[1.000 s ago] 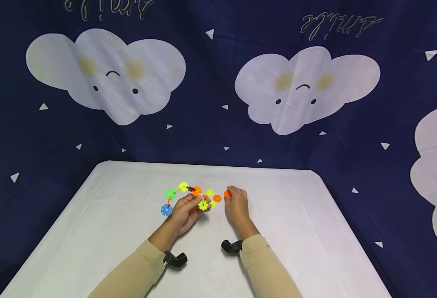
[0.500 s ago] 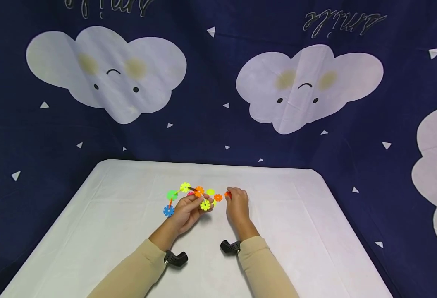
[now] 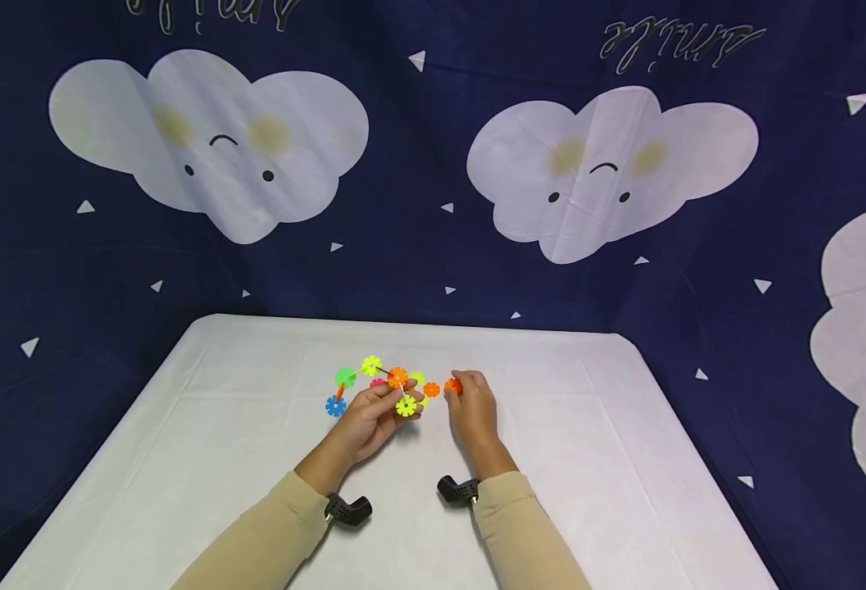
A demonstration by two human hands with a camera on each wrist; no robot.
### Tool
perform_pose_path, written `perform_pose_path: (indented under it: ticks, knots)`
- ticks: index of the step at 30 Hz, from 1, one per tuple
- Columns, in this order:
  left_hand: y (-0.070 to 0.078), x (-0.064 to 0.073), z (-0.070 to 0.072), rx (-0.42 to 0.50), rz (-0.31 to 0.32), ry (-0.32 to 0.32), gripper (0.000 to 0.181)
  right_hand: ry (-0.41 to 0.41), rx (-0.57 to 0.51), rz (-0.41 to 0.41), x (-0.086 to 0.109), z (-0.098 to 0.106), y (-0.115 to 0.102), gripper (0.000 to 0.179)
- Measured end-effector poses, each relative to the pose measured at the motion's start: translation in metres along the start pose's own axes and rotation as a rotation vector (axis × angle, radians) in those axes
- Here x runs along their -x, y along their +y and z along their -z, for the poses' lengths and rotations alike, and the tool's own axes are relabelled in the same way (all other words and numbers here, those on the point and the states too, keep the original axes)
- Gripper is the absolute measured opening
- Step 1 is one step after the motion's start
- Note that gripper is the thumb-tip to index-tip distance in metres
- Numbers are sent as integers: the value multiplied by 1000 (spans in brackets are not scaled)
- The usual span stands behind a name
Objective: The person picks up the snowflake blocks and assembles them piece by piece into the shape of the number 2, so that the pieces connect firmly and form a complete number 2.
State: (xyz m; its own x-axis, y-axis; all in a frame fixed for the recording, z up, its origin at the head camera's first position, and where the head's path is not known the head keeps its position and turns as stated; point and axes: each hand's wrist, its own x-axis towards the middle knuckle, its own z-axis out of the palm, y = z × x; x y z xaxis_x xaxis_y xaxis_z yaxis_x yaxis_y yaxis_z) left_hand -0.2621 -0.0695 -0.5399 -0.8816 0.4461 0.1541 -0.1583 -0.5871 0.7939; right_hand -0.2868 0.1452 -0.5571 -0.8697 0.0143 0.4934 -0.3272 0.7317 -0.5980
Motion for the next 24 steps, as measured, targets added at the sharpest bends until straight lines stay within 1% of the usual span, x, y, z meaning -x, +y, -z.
perform_pose_path:
  ticks: [4, 8, 16, 20, 24]
  knots:
    - [1, 1, -1, -8, 4, -2, 44, 39, -63, 21, 3, 3, 1, 35]
    - [1, 1, -2, -13, 3, -4, 44, 42, -106, 35, 4, 5, 1, 33]
    - [2, 1, -2, -12, 10, -13, 47, 18, -81, 32, 5, 9, 1, 18]
    - [2, 1, -3, -5, 10, -17, 47, 17, -101, 22, 6, 12, -1, 19]
    - [1, 1, -4, -5, 13, -12, 47, 13, -98, 16, 7, 14, -1, 19]
